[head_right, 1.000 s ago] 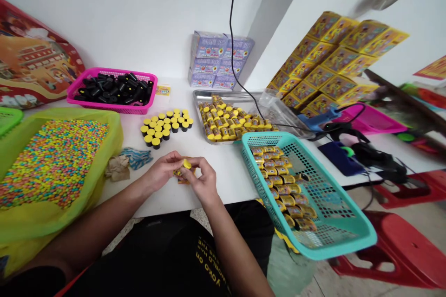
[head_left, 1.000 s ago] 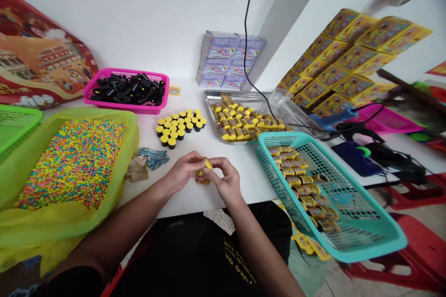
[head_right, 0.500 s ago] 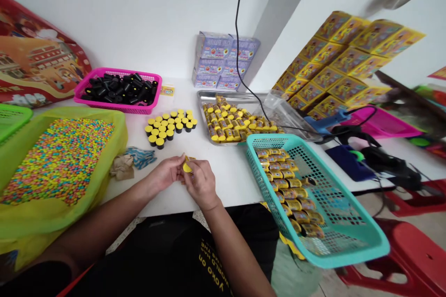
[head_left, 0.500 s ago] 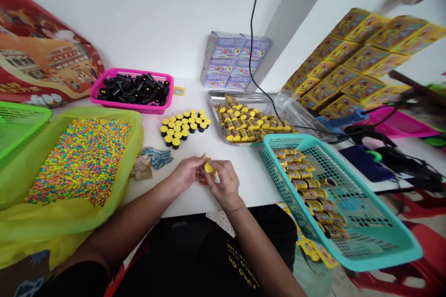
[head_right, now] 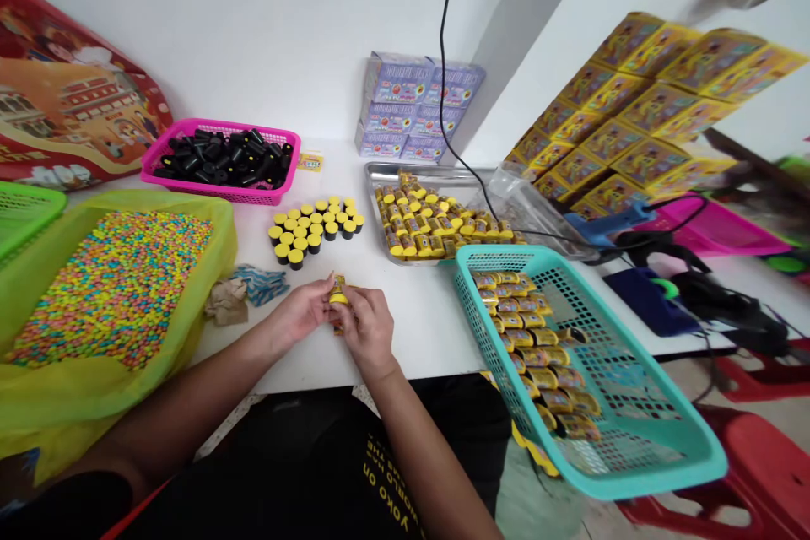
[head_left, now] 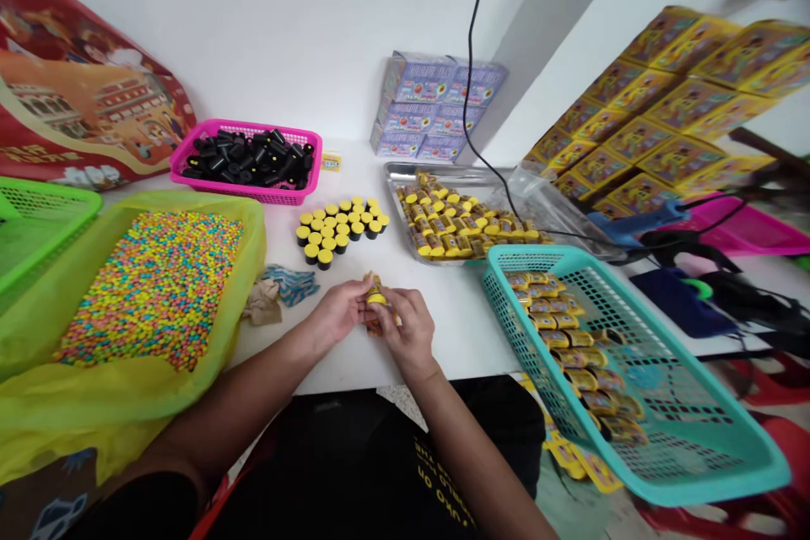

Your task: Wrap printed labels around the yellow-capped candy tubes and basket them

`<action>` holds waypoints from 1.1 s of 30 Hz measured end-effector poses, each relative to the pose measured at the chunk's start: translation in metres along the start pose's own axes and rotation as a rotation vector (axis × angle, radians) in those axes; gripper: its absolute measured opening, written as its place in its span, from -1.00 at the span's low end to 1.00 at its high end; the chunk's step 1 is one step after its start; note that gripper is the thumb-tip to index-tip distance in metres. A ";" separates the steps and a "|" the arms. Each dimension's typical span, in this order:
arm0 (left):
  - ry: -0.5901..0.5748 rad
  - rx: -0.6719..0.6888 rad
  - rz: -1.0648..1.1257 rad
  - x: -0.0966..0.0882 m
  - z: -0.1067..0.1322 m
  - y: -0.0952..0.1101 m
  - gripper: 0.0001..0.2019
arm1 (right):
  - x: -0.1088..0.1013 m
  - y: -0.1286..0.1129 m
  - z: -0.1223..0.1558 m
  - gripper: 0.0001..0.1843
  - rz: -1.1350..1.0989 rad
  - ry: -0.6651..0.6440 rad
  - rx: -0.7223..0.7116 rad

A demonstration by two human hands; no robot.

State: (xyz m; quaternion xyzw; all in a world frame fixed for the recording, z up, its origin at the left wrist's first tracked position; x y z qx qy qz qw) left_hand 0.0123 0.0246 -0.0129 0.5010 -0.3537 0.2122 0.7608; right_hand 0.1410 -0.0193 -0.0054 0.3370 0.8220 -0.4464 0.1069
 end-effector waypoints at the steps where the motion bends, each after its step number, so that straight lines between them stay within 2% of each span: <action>1: 0.009 0.008 -0.003 0.000 0.000 0.000 -0.78 | 0.001 0.001 0.000 -0.66 -0.001 -0.005 0.016; 4: 0.005 0.017 0.001 0.000 0.000 -0.002 -0.81 | 0.004 0.004 0.001 -0.68 -0.046 -0.020 0.078; 7: 0.001 0.018 0.010 -0.001 0.001 -0.004 -0.82 | 0.006 0.006 0.002 -0.71 -0.078 -0.009 0.066; 13: -0.044 0.003 0.011 -0.002 -0.001 -0.009 -0.80 | 0.002 0.002 0.001 -0.62 0.148 0.055 -0.157; 17: -0.061 -0.006 0.016 0.000 0.000 -0.010 -0.74 | 0.000 -0.003 -0.002 -0.63 0.250 0.045 -0.229; 24: -0.039 0.056 -0.026 -0.003 -0.001 -0.007 -0.71 | 0.005 0.001 -0.004 -0.64 0.057 -0.021 -0.079; 33: -0.010 0.010 -0.103 -0.004 -0.001 -0.008 -0.67 | 0.011 0.006 -0.002 -0.71 0.047 -0.029 -0.085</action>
Point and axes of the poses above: each hand's wrist, its own z-axis away from the middle knuckle, its own x-axis out of the palm, y = z × x, the point moved 3 cm from there along -z, towards the middle knuckle, and after that the axes turned 13 degrees about x, right-handed, at the moved point
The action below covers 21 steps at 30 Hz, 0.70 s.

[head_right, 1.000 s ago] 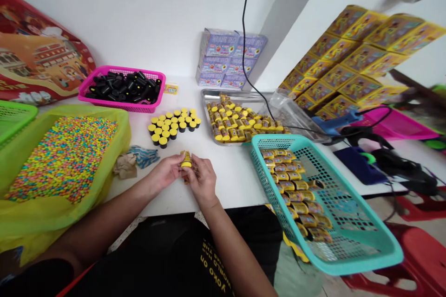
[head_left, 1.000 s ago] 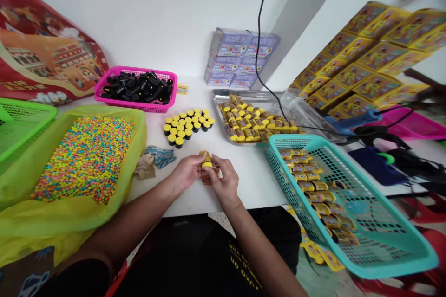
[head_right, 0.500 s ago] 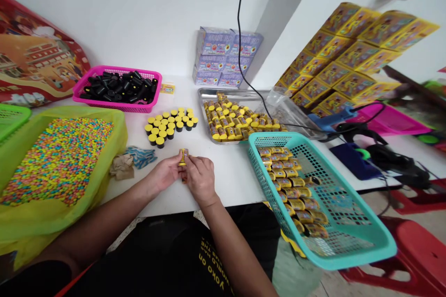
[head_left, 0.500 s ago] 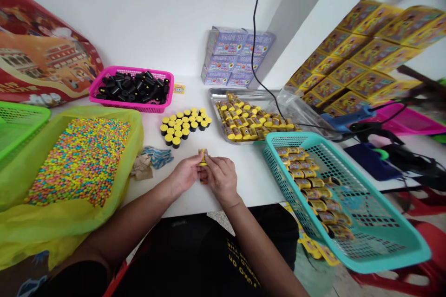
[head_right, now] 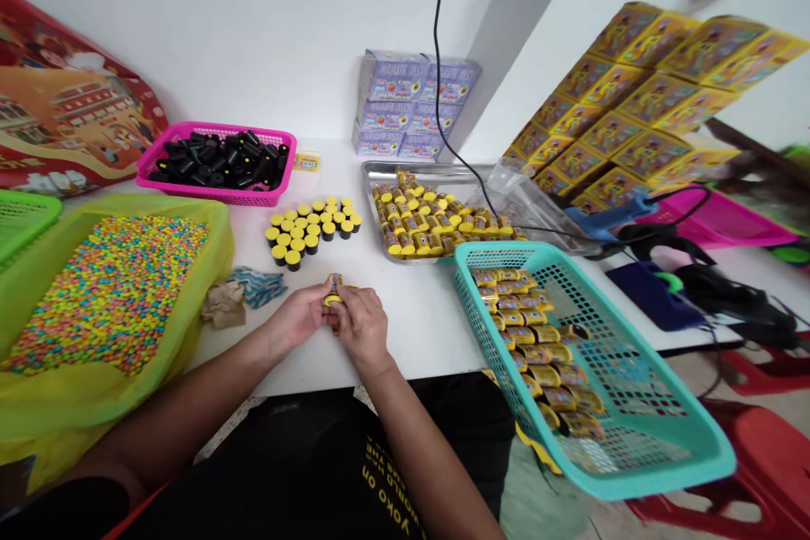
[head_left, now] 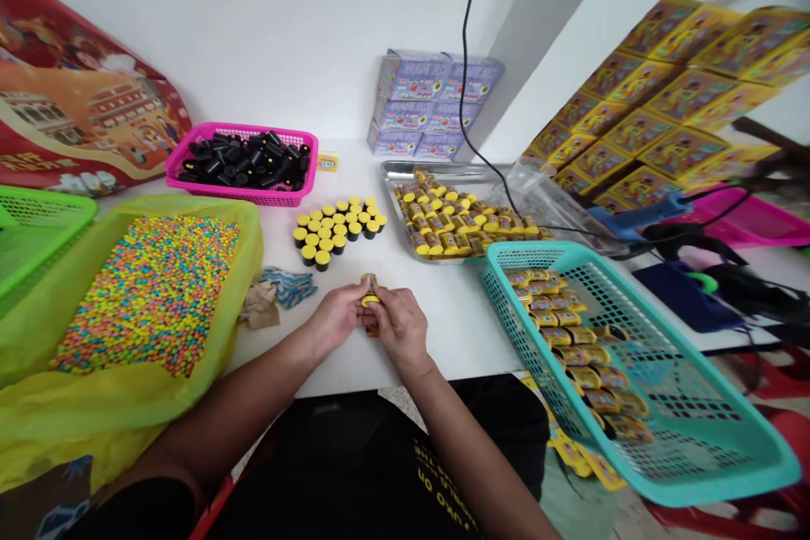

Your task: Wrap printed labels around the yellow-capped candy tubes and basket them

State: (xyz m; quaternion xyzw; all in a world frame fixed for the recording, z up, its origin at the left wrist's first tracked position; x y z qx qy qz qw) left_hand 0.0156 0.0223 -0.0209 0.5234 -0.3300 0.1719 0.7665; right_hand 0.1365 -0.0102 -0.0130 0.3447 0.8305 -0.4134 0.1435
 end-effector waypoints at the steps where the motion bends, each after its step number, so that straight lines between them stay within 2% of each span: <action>1: 0.005 -0.004 0.005 0.000 0.000 -0.001 -0.67 | 0.000 0.000 0.000 -0.72 -0.011 0.011 -0.003; 7: -0.004 -0.011 0.004 0.000 0.001 -0.006 -0.67 | 0.001 0.002 0.001 -0.77 0.054 0.047 -0.048; 10: -0.001 0.001 0.013 0.001 0.001 -0.003 -0.68 | -0.001 0.002 0.002 -0.78 0.049 0.046 -0.009; 13: 0.052 0.055 0.063 0.001 0.001 0.002 -0.69 | -0.005 0.001 0.003 -0.73 -0.023 0.047 0.041; 16: 0.115 0.094 0.075 0.000 0.001 0.005 -0.68 | -0.005 -0.001 0.003 -0.71 -0.032 0.031 0.024; 21: 0.135 0.089 0.031 -0.001 0.001 0.005 -0.66 | -0.003 0.002 0.005 -0.76 -0.037 0.038 0.002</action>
Point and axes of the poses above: each hand's wrist, its own z-axis away from the middle knuckle, its own x-axis out of the palm, y = z × x, the point moved 3 cm from there along -z, towards the middle knuckle, and after that the axes turned 13 degrees about x, right-handed, at the moved point
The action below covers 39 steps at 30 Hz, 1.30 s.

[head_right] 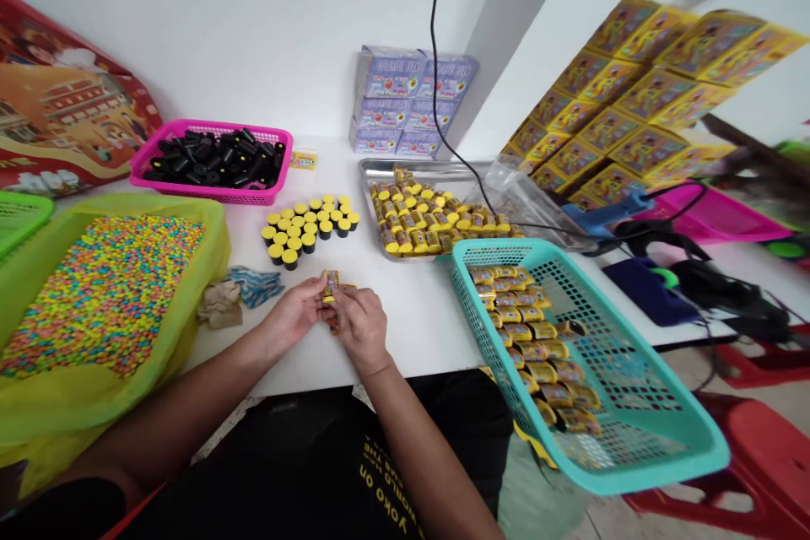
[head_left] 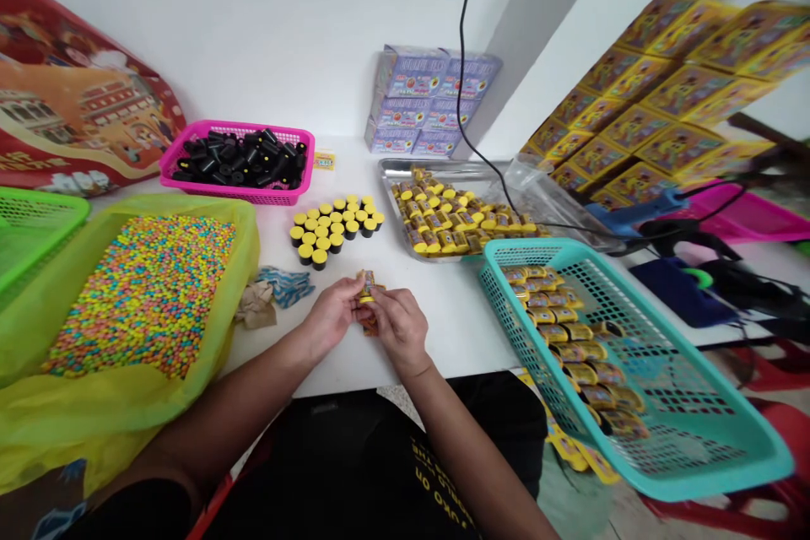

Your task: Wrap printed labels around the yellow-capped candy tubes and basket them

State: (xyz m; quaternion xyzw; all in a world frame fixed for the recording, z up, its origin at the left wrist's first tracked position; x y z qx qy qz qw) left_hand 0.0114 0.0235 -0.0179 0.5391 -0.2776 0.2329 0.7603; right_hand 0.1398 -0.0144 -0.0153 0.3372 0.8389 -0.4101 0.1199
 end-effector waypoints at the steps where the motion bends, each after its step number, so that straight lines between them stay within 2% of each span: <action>1: 0.016 0.017 -0.013 0.000 0.000 0.000 -0.66 | 0.001 0.000 0.000 -0.76 -0.001 0.000 -0.003; 6: 0.028 0.225 -0.084 0.004 0.004 0.006 -0.63 | 0.002 -0.006 0.001 -0.63 0.095 0.006 0.052; 10: 0.045 0.291 -0.140 0.006 0.007 0.010 -0.62 | 0.002 -0.013 0.003 -0.68 0.115 0.039 0.064; 15: 0.055 0.293 -0.163 0.006 0.008 0.012 -0.53 | -0.005 -0.014 0.000 -0.75 -0.026 0.050 0.131; 19: 0.045 0.282 -0.182 0.007 0.009 0.017 -0.58 | -0.020 -0.011 -0.010 -0.79 -0.176 -0.020 0.223; 22: -0.070 0.176 -0.229 0.010 0.010 0.019 -0.57 | -0.026 -0.004 -0.014 -0.78 -0.254 -0.103 0.267; 24: -0.164 0.113 -0.259 0.012 0.011 0.018 -0.65 | -0.028 0.002 -0.013 -0.75 -0.318 -0.107 0.317; 26: -0.194 0.121 -0.275 0.013 0.012 0.017 -0.72 | -0.028 0.006 -0.011 -0.76 -0.344 -0.084 0.359; 30: -0.170 0.221 -0.333 0.015 0.016 0.015 -0.73 | -0.030 -0.001 -0.009 -0.79 -0.204 -0.107 0.301; 35: -0.149 0.245 -0.332 0.017 0.020 0.012 -0.51 | -0.028 -0.010 -0.007 -0.55 -0.055 -0.139 0.183; 39: -0.136 0.228 -0.341 0.016 0.020 0.007 -0.53 | -0.020 -0.005 -0.004 -0.49 0.073 -0.085 0.213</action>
Point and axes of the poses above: each hand's wrist, its own z-axis away from the middle knuckle, its own x-axis out of the palm, y = z × x, the point moved 3 cm from there along -z, towards the middle knuckle, and after that the axes turned 13 degrees about x, right-handed, at the moved point
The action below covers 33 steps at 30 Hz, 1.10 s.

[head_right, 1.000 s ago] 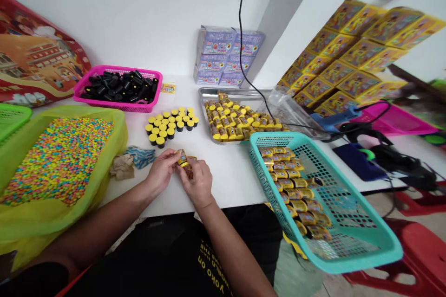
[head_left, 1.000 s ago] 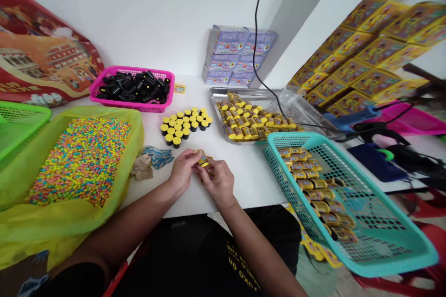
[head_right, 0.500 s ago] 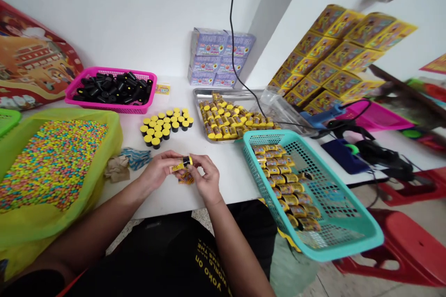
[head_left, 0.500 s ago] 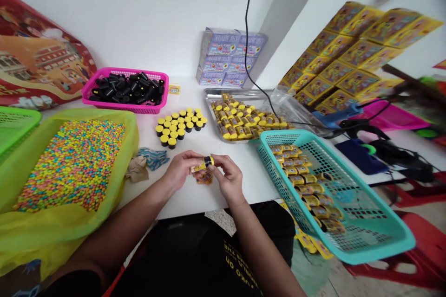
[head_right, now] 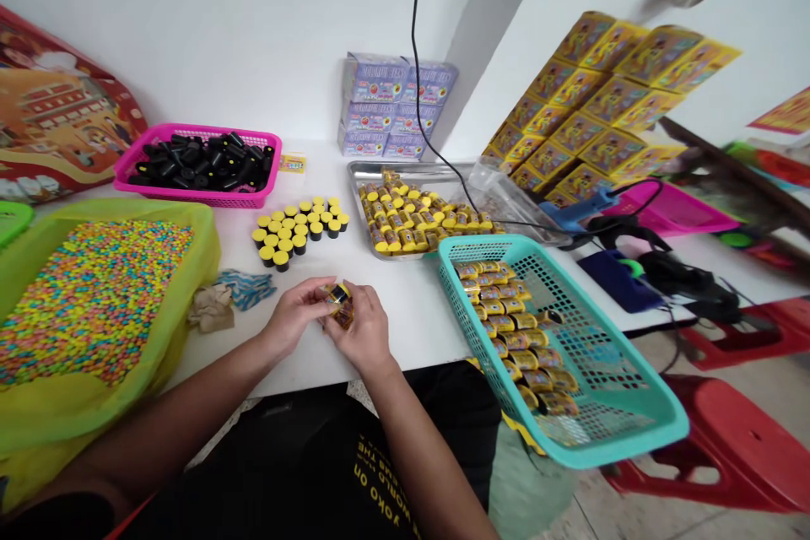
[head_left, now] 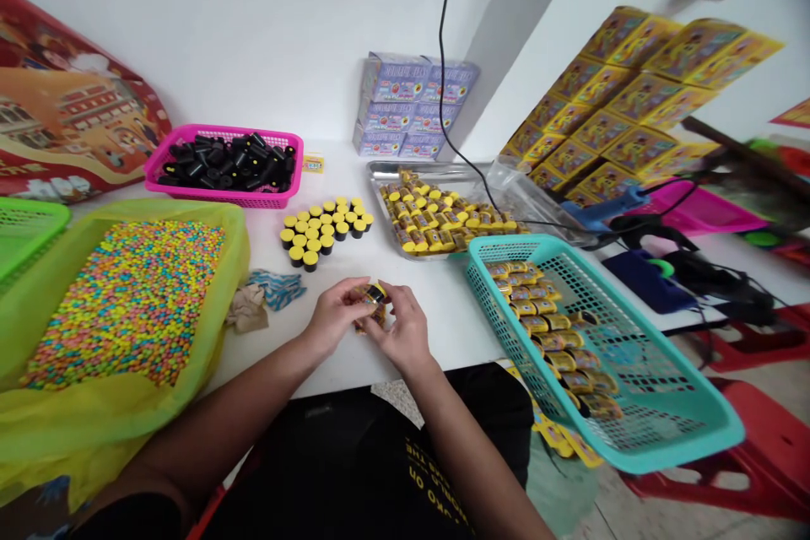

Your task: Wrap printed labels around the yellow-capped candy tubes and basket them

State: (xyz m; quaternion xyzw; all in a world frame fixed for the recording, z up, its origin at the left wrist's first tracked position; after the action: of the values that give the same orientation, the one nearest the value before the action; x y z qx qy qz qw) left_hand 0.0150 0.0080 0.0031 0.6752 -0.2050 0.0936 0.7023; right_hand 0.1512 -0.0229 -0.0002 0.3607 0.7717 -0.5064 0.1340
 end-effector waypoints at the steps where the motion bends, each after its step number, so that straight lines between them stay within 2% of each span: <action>1: -0.004 0.007 -0.014 0.000 0.000 -0.001 -0.55 | 0.002 0.001 0.001 -0.51 0.012 0.020 0.004; 10: -0.057 0.057 -0.067 0.001 0.001 0.001 -0.74 | 0.001 -0.006 0.002 -0.61 -0.030 0.088 -0.079; 15: 0.019 0.005 0.020 0.009 -0.005 0.002 -0.78 | -0.003 -0.005 -0.007 -0.67 -0.038 0.020 -0.057; 18: 0.076 -0.018 0.103 0.013 -0.005 -0.001 -0.71 | -0.007 -0.002 -0.010 -0.63 -0.114 -0.075 0.084; 21: 0.114 -0.090 0.176 0.014 -0.009 -0.011 -0.65 | -0.003 0.006 -0.015 -0.54 -0.340 -0.208 0.364; 23: 0.149 -0.109 0.253 0.011 -0.015 -0.015 -0.60 | 0.003 0.011 -0.018 -0.54 -0.529 -0.152 0.567; 25: 0.155 -0.135 0.335 0.008 -0.020 -0.017 -0.55 | 0.010 0.011 -0.020 -0.53 -0.654 -0.098 0.695; 28: 0.178 -0.146 0.393 0.001 -0.022 -0.012 -0.55 | 0.021 0.007 -0.021 -0.51 -0.734 -0.081 0.753; 33: 0.310 -0.062 0.328 -0.017 -0.023 0.006 -0.59 | 0.038 0.005 -0.027 -0.57 -0.656 -0.128 0.711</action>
State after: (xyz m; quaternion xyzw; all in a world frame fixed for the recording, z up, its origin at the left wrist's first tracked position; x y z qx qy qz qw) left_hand 0.0010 0.0341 0.0010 0.5886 -0.2045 0.3028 0.7211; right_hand 0.1323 0.0174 -0.0133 0.0900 0.6142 -0.7753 -0.1167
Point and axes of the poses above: each hand's wrist, its own z-axis away from the middle knuckle, its own x-axis out of the palm, y = z × x, the point moved 3 cm from there along -z, towards the middle knuckle, and after that the axes turned 13 degrees about x, right-handed, at the moved point
